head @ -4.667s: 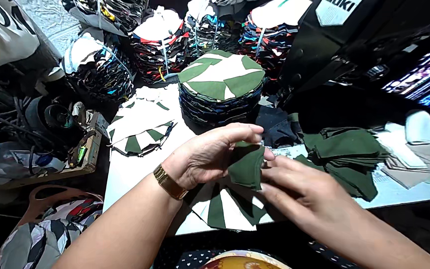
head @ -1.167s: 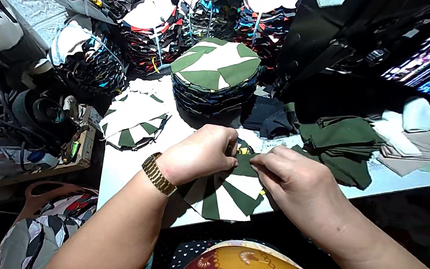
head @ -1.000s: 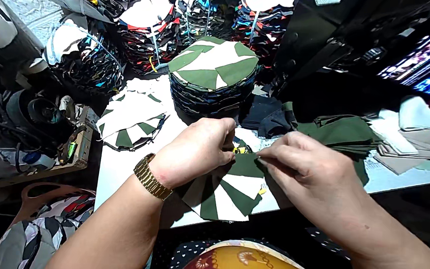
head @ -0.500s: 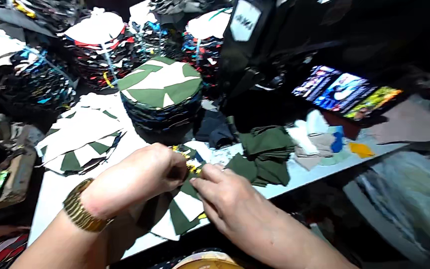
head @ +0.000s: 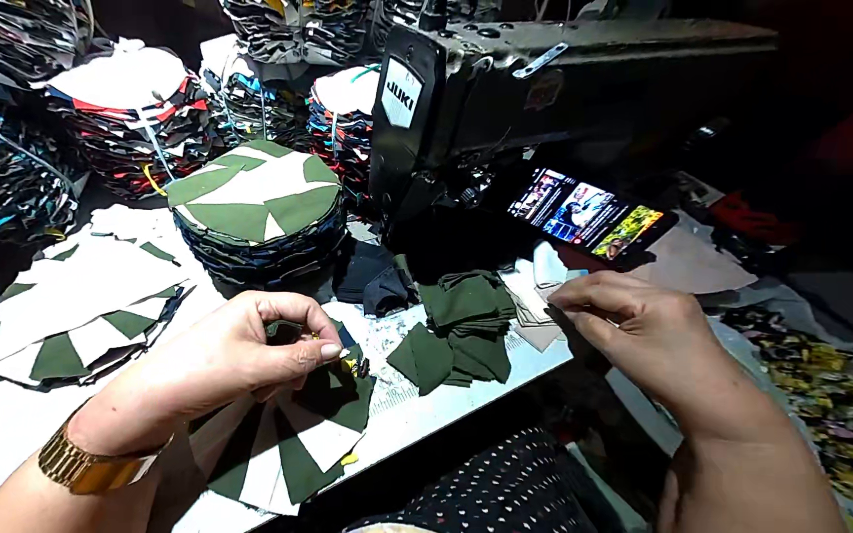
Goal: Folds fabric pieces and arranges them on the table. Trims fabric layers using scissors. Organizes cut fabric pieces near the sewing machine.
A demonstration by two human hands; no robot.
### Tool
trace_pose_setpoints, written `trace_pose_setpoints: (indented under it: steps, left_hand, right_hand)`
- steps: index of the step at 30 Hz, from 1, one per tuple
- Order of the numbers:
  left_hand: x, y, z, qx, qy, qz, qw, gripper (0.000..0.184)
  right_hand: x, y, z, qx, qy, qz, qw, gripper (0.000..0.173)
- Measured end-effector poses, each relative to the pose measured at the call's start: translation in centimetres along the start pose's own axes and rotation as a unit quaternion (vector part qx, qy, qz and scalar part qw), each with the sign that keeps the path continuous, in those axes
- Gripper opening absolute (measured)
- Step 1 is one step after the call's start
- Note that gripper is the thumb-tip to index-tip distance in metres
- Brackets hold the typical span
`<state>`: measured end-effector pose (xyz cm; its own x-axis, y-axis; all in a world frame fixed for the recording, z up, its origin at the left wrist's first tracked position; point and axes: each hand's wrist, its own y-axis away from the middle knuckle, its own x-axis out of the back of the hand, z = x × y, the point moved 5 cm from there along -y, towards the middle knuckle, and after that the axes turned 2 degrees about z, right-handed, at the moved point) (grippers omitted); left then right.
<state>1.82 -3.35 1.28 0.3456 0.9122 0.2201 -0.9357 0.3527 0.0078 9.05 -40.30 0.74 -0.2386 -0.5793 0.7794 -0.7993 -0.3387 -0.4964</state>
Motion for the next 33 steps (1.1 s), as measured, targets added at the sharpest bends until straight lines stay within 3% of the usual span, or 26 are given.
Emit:
trace_pose_setpoints:
  steps: [24, 33]
  left_hand:
    - [-0.2, 0.1, -0.2, 0.013, 0.026, 0.020, 0.999, 0.006]
    - [-0.3, 0.1, -0.1, 0.008, 0.034, 0.020, 0.999, 0.006]
  right_hand:
    - [-1.3, 0.2, 0.3, 0.035, 0.032, -0.038, 0.998, 0.014]
    - [-1.6, 0.4, 0.4, 0.038, 0.035, -0.015, 0.999, 0.013]
